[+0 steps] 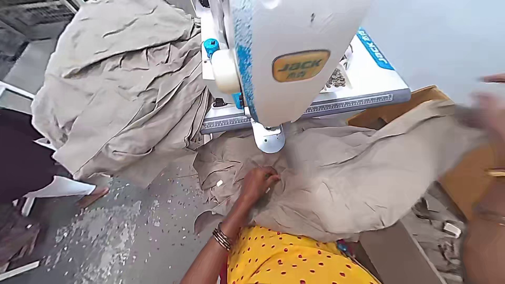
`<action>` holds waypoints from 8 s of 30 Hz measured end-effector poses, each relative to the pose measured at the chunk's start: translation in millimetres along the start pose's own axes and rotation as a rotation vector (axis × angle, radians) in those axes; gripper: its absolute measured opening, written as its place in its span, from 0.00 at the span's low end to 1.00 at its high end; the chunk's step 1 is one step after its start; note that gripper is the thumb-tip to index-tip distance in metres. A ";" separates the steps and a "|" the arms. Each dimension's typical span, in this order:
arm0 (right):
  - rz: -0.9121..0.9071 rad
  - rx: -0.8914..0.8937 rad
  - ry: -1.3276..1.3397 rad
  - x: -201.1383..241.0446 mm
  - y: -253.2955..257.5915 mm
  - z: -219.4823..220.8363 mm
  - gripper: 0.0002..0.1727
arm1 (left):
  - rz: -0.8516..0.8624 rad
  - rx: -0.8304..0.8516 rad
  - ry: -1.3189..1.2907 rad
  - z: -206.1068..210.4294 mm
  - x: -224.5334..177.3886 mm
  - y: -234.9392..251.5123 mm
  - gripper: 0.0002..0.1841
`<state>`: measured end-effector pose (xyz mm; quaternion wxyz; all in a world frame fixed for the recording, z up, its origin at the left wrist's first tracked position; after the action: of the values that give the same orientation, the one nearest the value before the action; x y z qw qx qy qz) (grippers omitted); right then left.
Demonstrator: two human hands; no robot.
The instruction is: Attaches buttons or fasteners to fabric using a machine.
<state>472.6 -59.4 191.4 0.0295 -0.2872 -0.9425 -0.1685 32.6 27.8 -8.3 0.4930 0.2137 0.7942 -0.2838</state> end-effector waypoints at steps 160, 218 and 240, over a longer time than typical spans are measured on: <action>-0.616 0.109 0.393 223.9 -24.9 96.4 0.10 | 0.198 -0.708 0.312 -139.4 -69.0 -45.9 0.21; -1.018 -0.496 0.371 287.2 -86.9 49.4 0.09 | 0.526 -0.386 -0.125 -75.2 -102.0 -56.5 0.17; -0.984 0.207 0.758 282.3 -111.5 52.4 0.16 | 0.535 -0.455 -0.086 -112.5 -101.0 -75.6 0.18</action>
<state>178.0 21.3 151.5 0.3083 0.2640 -0.8997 -0.1605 -46.0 39.7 140.9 0.6179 0.2868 0.7315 0.0312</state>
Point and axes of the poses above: each hand's wrist, its own y-axis towards the middle knuckle, its own z-axis out of the palm, x = y × z, the point moved 4 cm from there along y, towards the middle knuckle, and after that the axes turned 15 degrees about -y, right-handed, at the moved point
